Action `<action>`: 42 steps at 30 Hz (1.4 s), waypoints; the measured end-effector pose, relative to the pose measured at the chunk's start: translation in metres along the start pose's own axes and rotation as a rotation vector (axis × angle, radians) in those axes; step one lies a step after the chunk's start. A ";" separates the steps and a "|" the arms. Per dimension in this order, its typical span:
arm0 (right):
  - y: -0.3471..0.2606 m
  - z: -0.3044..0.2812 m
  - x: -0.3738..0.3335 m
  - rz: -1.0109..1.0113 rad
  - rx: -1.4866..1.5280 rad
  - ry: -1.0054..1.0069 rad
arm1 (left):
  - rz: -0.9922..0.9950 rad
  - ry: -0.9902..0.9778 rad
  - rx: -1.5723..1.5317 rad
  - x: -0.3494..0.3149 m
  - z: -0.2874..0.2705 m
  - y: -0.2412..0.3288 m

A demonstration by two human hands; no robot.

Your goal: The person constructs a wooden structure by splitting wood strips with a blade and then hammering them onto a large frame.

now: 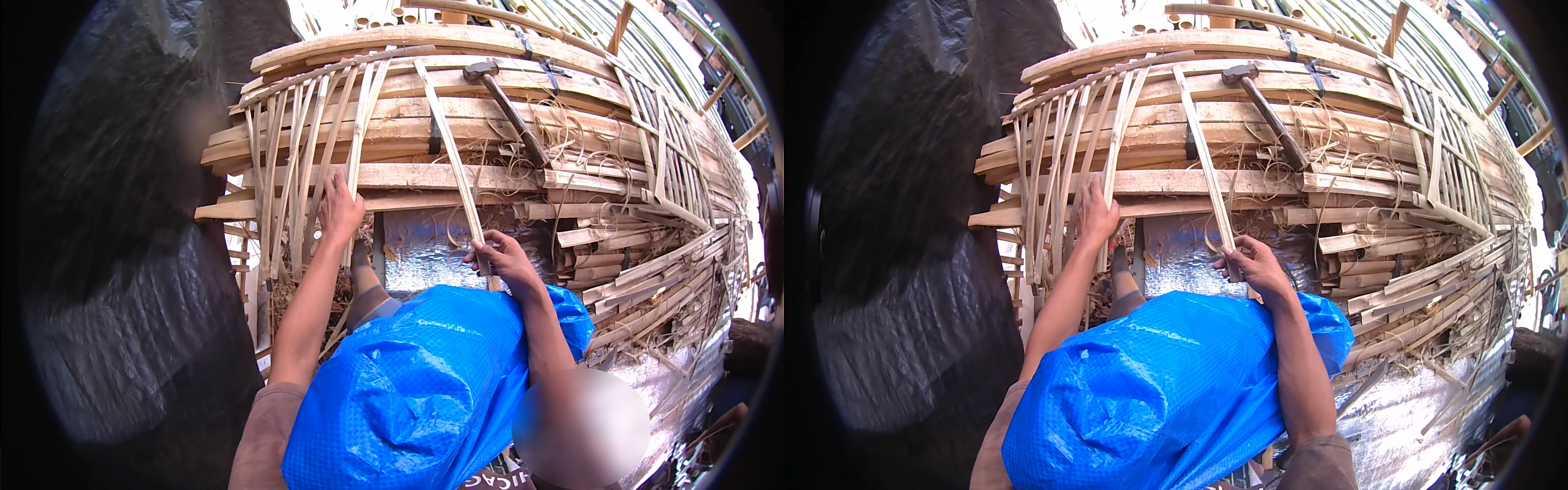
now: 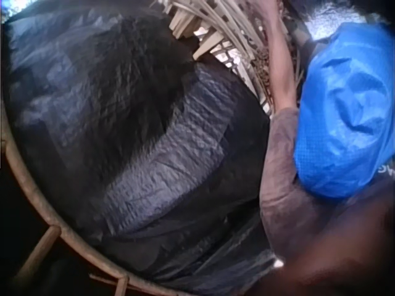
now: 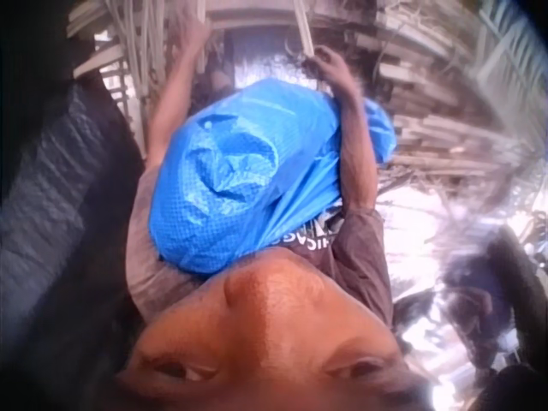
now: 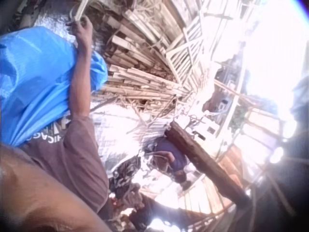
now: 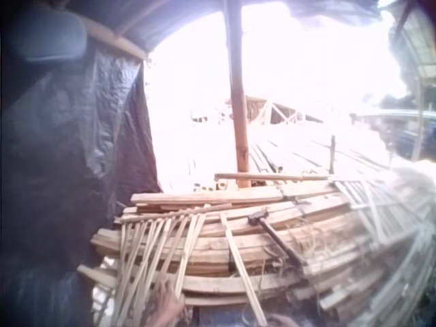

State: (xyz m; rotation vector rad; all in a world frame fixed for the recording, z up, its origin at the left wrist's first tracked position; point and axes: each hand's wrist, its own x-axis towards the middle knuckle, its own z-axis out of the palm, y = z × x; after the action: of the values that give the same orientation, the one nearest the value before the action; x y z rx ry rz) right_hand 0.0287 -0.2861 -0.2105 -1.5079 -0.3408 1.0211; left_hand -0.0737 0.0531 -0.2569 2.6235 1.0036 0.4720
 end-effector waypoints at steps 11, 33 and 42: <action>-0.010 0.025 0.032 0.087 -0.064 -0.037 | -0.023 -0.089 -0.371 -0.014 -0.009 0.015; -0.001 0.035 0.035 0.104 -0.046 -0.028 | 0.050 -0.116 -0.421 -0.075 -0.030 0.013; 0.007 0.042 0.011 0.185 -0.076 -0.089 | 0.042 -0.115 -0.491 -0.100 -0.023 0.015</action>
State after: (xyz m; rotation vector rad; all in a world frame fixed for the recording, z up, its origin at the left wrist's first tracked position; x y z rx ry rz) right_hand 0.0014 -0.2526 -0.2172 -1.5866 -0.3100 1.2362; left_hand -0.1448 -0.0223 -0.2506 2.2056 0.6908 0.4965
